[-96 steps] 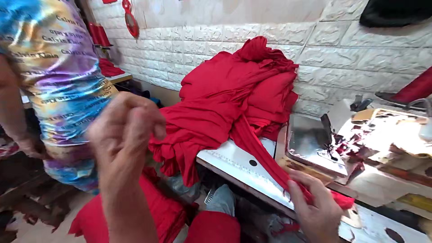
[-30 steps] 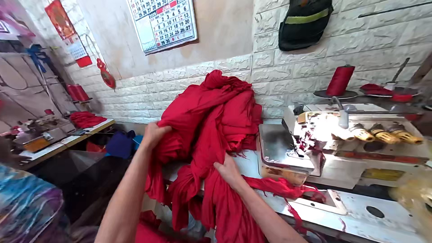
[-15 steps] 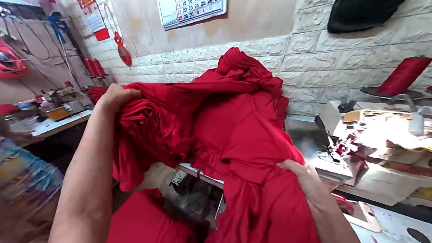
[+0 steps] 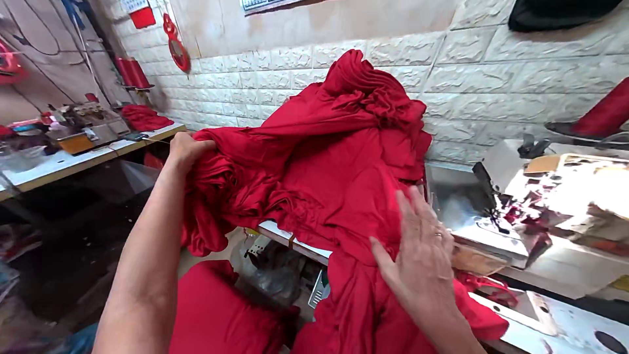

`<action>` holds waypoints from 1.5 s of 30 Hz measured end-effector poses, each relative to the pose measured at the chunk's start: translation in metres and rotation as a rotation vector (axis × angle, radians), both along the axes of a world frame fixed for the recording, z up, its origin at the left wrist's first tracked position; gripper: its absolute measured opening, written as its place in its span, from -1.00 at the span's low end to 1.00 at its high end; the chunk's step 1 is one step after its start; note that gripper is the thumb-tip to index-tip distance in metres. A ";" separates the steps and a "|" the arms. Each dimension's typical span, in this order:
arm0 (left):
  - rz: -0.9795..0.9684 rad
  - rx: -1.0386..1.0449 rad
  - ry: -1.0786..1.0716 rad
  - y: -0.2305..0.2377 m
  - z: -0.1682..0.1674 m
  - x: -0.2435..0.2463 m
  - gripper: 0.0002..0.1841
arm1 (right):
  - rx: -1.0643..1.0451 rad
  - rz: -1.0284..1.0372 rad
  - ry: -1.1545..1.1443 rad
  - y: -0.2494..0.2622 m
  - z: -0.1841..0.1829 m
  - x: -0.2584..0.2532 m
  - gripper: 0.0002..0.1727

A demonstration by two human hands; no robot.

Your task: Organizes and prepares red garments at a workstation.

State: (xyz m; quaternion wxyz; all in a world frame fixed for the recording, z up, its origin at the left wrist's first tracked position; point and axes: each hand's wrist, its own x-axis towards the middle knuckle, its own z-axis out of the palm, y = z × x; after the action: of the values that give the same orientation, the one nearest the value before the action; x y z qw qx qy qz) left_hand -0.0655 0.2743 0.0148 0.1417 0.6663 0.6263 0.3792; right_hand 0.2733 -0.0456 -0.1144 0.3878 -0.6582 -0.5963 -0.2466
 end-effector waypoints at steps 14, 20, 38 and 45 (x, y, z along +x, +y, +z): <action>-0.012 0.028 0.064 -0.005 0.008 -0.013 -0.50 | -0.836 0.120 -0.100 0.128 -0.011 -0.027 -0.31; 0.029 0.011 0.046 -0.017 0.017 -0.050 -0.49 | -0.431 0.223 -0.074 0.081 0.000 0.007 -0.60; -0.559 0.428 0.483 -0.029 -0.128 0.157 0.24 | -0.317 0.267 -0.357 0.076 -0.037 0.010 -0.59; -0.590 0.669 0.502 0.027 -0.116 0.171 -0.31 | -0.236 0.227 -0.310 0.077 -0.043 0.008 -0.53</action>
State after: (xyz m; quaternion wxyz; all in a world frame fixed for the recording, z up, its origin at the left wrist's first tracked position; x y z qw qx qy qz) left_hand 0.1055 0.3017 -0.1009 -0.1332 0.8942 0.2706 0.3308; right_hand 0.2816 0.0310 -0.1571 0.2372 -0.5818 -0.7437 -0.2283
